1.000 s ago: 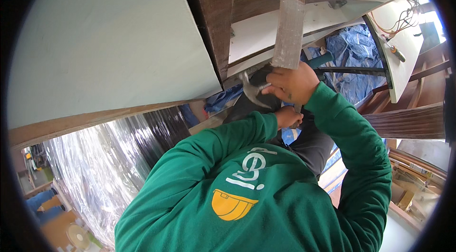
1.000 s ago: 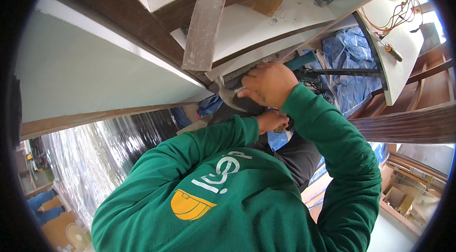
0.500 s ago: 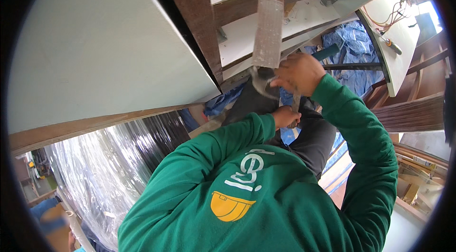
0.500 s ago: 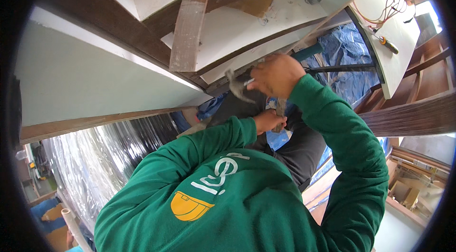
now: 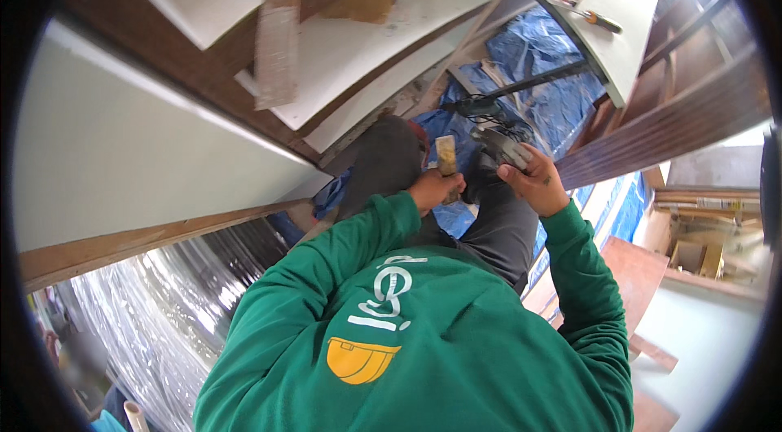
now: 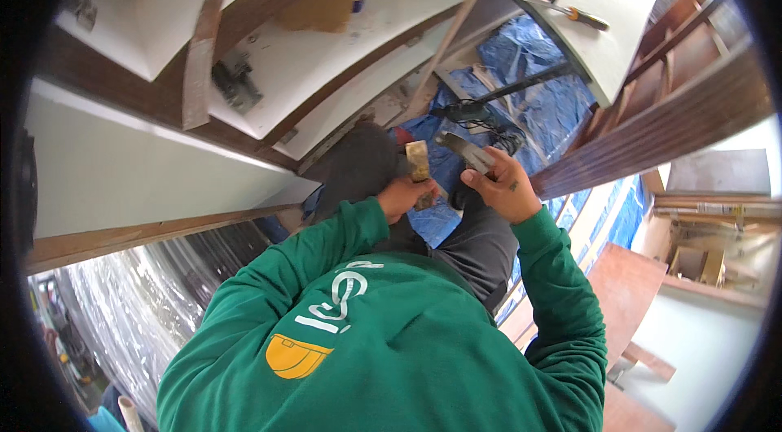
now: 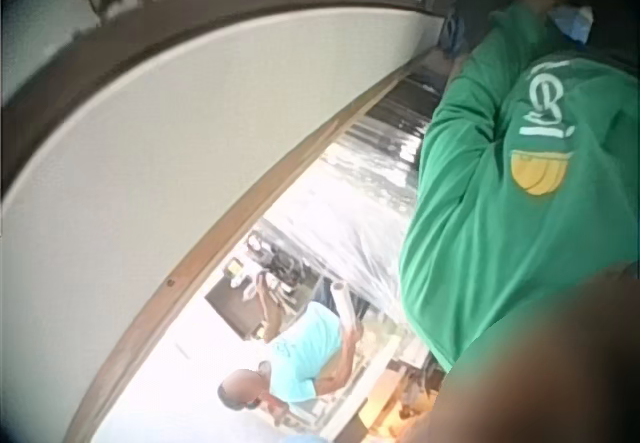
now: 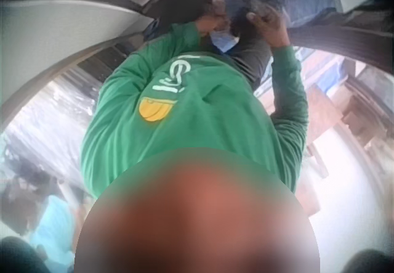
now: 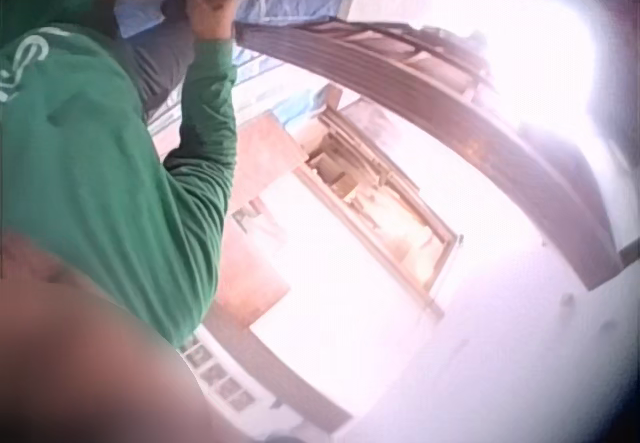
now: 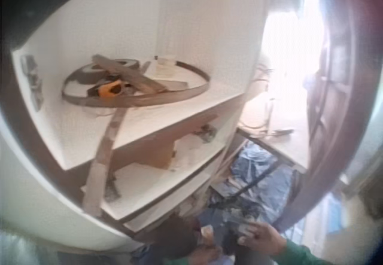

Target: The person applies edge banding to the edges of a wooden cabinet using a small ironing tool and a scraper. They press the banding onto the edge, smooth it with the tool, and trim excess material.

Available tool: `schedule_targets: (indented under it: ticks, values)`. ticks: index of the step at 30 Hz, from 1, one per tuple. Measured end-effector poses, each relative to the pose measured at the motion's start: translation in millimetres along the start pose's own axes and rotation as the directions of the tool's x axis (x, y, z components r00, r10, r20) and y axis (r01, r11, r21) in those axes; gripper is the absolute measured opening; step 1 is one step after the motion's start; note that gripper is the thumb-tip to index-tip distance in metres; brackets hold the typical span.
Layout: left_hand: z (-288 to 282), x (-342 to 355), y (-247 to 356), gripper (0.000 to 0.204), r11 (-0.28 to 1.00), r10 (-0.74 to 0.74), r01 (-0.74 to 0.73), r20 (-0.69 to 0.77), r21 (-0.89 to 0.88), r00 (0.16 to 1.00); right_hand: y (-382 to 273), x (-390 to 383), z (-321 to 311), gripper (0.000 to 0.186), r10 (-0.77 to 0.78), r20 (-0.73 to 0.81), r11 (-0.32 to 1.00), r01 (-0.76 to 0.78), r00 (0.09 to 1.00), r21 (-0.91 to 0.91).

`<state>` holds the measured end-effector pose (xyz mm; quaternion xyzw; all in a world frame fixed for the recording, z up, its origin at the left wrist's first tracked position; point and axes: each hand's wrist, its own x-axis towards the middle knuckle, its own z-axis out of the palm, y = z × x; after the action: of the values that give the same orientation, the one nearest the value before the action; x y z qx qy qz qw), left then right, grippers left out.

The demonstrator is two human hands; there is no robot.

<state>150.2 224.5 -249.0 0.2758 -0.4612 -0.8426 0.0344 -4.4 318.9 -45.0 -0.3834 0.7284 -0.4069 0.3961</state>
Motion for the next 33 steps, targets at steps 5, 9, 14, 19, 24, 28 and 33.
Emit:
schedule_targets:
  ticks: [5, 9, 14, 19, 24, 28, 33]
  values:
    - [6.9, -7.1, 7.8, 0.041, 0.998, 0.056, -0.056, -0.023, 0.03, 0.998, 18.5, -36.3, -21.7, 0.03, 0.064, 0.113, 0.933, -0.1, 0.992, 0.347]
    - [23.5, -23.5, 30.9, 0.06, 0.986, 0.168, -0.167, -0.021, 0.028, 0.986, 28.8, -55.5, -24.0, 0.031, 0.11, 0.112, 0.9, -0.147, 0.988, 0.41]
    - [51.6, -46.2, 64.2, 0.068, 0.964, 0.194, -0.161, 0.151, -0.211, 0.969, 42.2, -63.1, -13.9, 0.032, 0.114, 0.232, 0.756, -0.236, 0.966, 0.61]
    - [57.5, -47.8, 79.0, 0.067, 0.937, 0.341, -0.323, 0.158, -0.132, 0.927, 42.6, -59.0, 1.3, 0.032, 0.022, 0.328, 0.6, -0.275, 0.944, 0.751]
    - [62.6, -50.7, 83.2, 0.064, 0.91, 0.378, -0.371, 0.002, -0.183, 0.926, 35.9, -57.6, 6.5, 0.032, 0.031, 0.357, 0.555, -0.313, 0.933, 0.771]
    - [53.8, -42.3, 84.3, 0.046, 0.932, 0.184, -0.235, -0.199, -0.275, 0.963, 34.1, -64.3, 8.4, 0.034, 0.045, 0.393, 0.702, -0.309, 0.918, 0.642]
    - [9.5, -11.2, 60.1, 0.039, 0.968, 0.208, -0.242, -0.326, -0.068, 0.922, -3.0, -67.9, 8.7, 0.028, 0.016, 0.405, 0.857, -0.222, 0.914, 0.466]
